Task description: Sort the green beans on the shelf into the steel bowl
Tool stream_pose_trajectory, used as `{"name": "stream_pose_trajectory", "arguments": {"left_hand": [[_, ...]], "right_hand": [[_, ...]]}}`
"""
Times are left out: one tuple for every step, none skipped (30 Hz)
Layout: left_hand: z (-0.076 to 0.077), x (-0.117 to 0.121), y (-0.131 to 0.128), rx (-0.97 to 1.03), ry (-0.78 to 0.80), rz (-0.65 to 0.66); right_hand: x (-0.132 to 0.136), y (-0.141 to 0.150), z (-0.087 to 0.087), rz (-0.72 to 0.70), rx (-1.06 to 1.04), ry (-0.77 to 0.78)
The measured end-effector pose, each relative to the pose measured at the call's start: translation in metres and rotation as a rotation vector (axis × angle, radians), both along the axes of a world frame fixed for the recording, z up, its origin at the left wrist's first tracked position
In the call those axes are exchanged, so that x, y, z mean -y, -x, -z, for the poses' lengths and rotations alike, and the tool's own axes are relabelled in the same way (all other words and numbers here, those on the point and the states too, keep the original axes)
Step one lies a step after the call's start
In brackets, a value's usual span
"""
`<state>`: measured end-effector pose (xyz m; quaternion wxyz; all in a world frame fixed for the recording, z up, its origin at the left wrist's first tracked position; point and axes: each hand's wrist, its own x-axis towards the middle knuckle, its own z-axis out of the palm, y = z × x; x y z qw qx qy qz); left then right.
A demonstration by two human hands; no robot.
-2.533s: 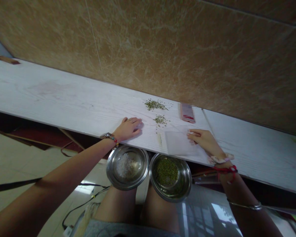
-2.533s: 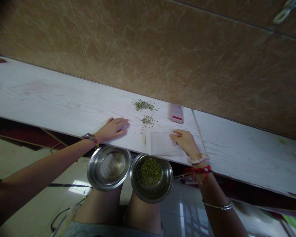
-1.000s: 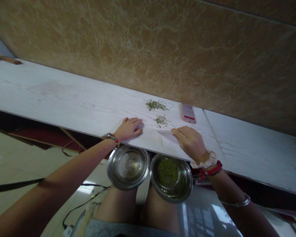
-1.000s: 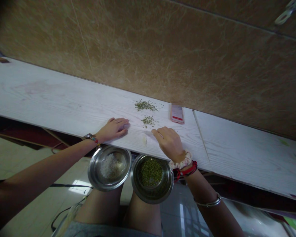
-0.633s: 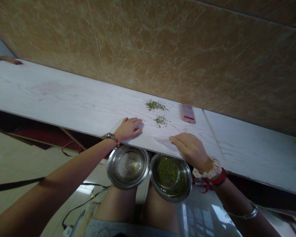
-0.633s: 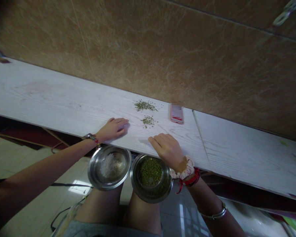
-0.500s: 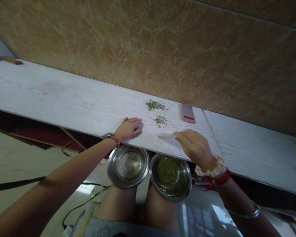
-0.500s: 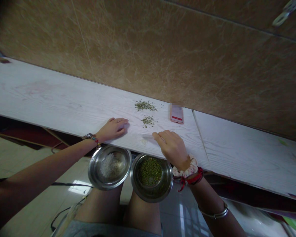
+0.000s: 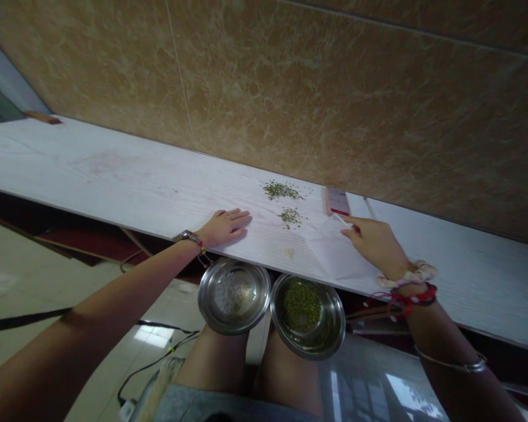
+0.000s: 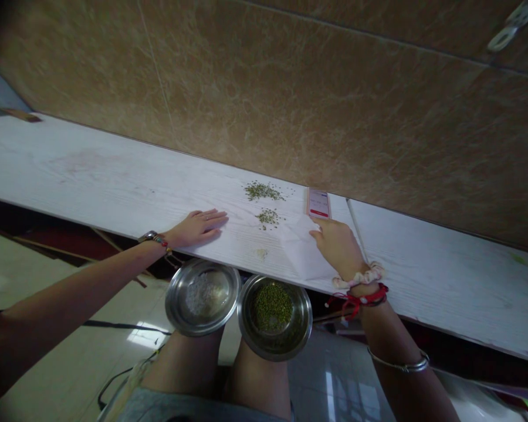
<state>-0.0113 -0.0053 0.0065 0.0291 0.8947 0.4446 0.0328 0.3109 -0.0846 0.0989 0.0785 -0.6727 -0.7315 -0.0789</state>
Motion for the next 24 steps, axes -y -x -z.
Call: {"name": "stream_pose_trajectory", "arguments": {"left_hand": [[0.000,-0.001,0.006,-0.005,0.012,0.032],[-0.001,-0.002,0.012,-0.006,0.017,0.056],[-0.001,-0.002,0.017,-0.001,0.016,0.071],[0.000,-0.002,0.021,0.009,0.012,0.084],[0.000,-0.002,0.025,0.011,0.012,0.083],[0.000,-0.002,0.027,0.007,0.007,0.061],[0.001,-0.001,0.029,0.003,-0.002,0.037],[0.001,-0.001,0.029,-0.004,-0.008,0.020],[0.001,0.000,0.029,-0.010,-0.012,0.006],[0.001,0.000,0.029,-0.016,-0.015,-0.001],[0.001,0.000,0.029,-0.020,-0.015,-0.003],[0.000,0.001,0.029,-0.022,-0.013,-0.004],[0.000,0.000,0.029,-0.024,-0.010,-0.001],[-0.001,0.000,0.031,-0.026,-0.003,0.005],[-0.001,0.000,0.032,-0.028,0.004,0.013],[-0.002,-0.001,0.035,-0.032,0.011,0.023],[-0.002,-0.001,0.038,-0.036,0.018,0.033],[-0.002,-0.002,0.041,-0.038,0.017,0.030],[-0.001,-0.002,0.044,-0.040,0.016,0.023],[-0.001,-0.002,0.047,-0.038,0.011,0.007],[-0.001,-0.002,0.049,-0.035,0.007,-0.012],[0.000,-0.002,0.051,-0.027,0.002,-0.026],[0.001,-0.002,0.053,-0.021,-0.001,-0.034],[0.002,-0.002,0.054,-0.013,-0.007,-0.042]], "right_hand": [[0.000,0.000,-0.001,0.041,0.002,0.032],[0.001,0.000,-0.002,0.074,0.006,0.055],[0.001,0.000,-0.002,0.098,0.012,0.070],[0.001,-0.001,-0.001,0.116,0.017,0.079],[0.001,-0.003,0.000,0.127,0.021,0.083],[0.002,-0.005,0.002,0.134,0.025,0.084],[0.001,-0.007,0.004,0.136,0.027,0.085],[0.001,-0.009,0.007,0.136,0.030,0.084],[0.001,-0.010,0.009,0.129,0.032,0.081],[0.001,-0.012,0.011,0.122,0.034,0.078],[0.000,-0.012,0.013,0.116,0.034,0.077],[0.000,-0.012,0.014,0.113,0.031,0.079],[0.000,-0.012,0.016,0.113,0.024,0.081],[0.000,-0.011,0.017,0.113,0.013,0.084],[0.000,-0.010,0.018,0.110,0.001,0.085],[0.000,-0.008,0.019,0.107,-0.009,0.082],[0.001,-0.007,0.021,0.099,-0.018,0.073],[0.002,-0.006,0.022,0.089,-0.024,0.059],[0.002,-0.005,0.024,0.077,-0.029,0.043],[0.003,-0.003,0.026,0.066,-0.033,0.026],[0.004,-0.002,0.029,0.058,-0.037,0.012],[0.004,-0.001,0.031,0.051,-0.041,0.001],[0.005,0.000,0.033,0.045,-0.045,-0.006],[0.005,0.002,0.035,0.039,-0.049,-0.013]]}}
